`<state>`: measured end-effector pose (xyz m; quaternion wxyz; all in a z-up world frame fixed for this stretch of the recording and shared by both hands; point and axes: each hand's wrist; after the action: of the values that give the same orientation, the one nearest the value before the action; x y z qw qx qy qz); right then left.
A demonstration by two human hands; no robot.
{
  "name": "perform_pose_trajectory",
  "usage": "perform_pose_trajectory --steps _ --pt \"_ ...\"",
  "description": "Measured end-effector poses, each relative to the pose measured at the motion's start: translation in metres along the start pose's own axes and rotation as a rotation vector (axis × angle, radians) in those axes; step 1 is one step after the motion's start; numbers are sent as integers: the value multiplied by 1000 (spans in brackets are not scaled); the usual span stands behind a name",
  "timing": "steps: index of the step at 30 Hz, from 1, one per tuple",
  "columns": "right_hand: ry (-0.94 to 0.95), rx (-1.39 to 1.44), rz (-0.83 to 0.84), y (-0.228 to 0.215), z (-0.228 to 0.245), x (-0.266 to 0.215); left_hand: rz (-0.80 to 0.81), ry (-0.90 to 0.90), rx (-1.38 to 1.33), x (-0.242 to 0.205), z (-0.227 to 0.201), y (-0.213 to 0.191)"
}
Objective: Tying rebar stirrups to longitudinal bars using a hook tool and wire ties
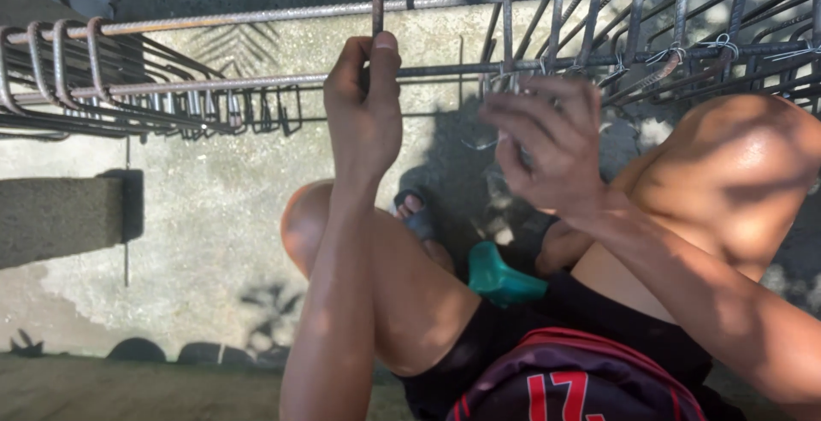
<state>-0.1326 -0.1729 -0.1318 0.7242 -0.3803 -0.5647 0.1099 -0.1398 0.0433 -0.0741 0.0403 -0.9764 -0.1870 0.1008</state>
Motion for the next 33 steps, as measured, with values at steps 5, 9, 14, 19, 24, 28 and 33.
perform_pose_trajectory --steps 5,9,14,19,24,28,33 --pt "98 380 504 49 19 -64 57 29 -267 15 21 3" --pt "379 403 1467 130 -11 -138 -23 12 -229 17 10 -2" --pt "519 315 1476 184 -25 -183 -65 -59 -306 19 3 -5" --pt "539 264 1404 221 -31 -217 -69 -56 -315 25 2 -7" --pt "636 264 1372 245 -41 -216 -68 -28 -298 35 1 -5" --pt "616 238 1359 262 -45 -229 -65 17 -226 38 0 -8" --pt "622 219 1364 275 -46 -236 -44 -25 -224 38 2 -9"
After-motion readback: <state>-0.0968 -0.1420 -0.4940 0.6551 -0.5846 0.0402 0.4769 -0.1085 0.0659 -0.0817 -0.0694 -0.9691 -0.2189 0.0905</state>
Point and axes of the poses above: each hand's wrist, its own x-axis towards the middle knuckle, its own y-axis out of the palm, z = x × y, and after that the axes turned 14 degrees about -y, right-handed
